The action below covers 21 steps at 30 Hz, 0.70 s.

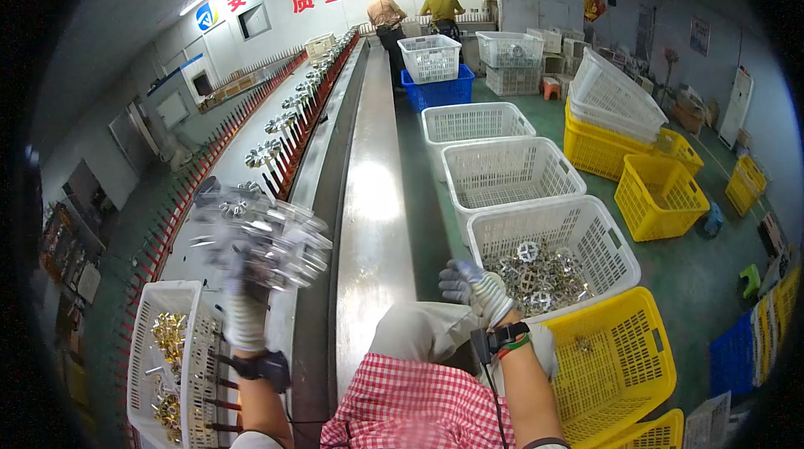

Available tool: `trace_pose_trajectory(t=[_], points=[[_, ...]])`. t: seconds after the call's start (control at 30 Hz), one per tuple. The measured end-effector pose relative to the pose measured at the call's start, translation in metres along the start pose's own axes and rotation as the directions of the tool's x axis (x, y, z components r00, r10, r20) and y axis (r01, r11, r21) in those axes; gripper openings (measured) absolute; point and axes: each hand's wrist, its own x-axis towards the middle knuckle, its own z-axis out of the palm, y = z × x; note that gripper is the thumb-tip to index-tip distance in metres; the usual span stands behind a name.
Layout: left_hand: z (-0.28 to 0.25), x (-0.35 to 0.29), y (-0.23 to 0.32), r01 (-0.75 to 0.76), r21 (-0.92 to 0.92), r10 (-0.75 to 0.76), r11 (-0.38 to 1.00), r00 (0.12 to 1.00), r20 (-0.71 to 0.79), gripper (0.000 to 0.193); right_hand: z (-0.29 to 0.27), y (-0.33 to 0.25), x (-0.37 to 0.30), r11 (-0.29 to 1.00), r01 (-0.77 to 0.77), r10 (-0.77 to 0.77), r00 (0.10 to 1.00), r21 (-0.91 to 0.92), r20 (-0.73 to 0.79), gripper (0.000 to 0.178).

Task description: The person picks up metal components from a basket, fits them onto a circular metal frame, and places the assembled units onto the pegs of a moving conveyor belt.

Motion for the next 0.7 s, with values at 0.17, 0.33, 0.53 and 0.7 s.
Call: trace_pose_trajectory(t=[0.17,0.33,0.53,0.7], points=[[0.058,-0.013,-0.102,0.341,0.284,-0.429,0.896,0.830,0.357,0.043,0.035,-0.015,-0.029,0.997,-0.069,0.077,0.912,-0.035,0.403,0.056],[0.090,-0.019,-0.156,0.517,0.301,-0.598,0.801,0.712,0.367,0.039,0.035,-0.024,-0.034,0.924,-0.031,0.136,0.958,-0.381,0.252,0.043],[0.102,-0.013,-0.146,0.460,0.198,-0.501,0.865,0.782,0.372,0.058,0.017,-0.018,-0.015,0.997,0.027,-0.021,0.996,-0.072,0.083,0.035],[0.070,-0.006,-0.137,0.362,-0.068,-0.327,0.930,0.896,0.300,0.067,-0.001,-0.032,0.006,0.985,0.155,-0.145,0.983,0.081,-0.114,0.027]])
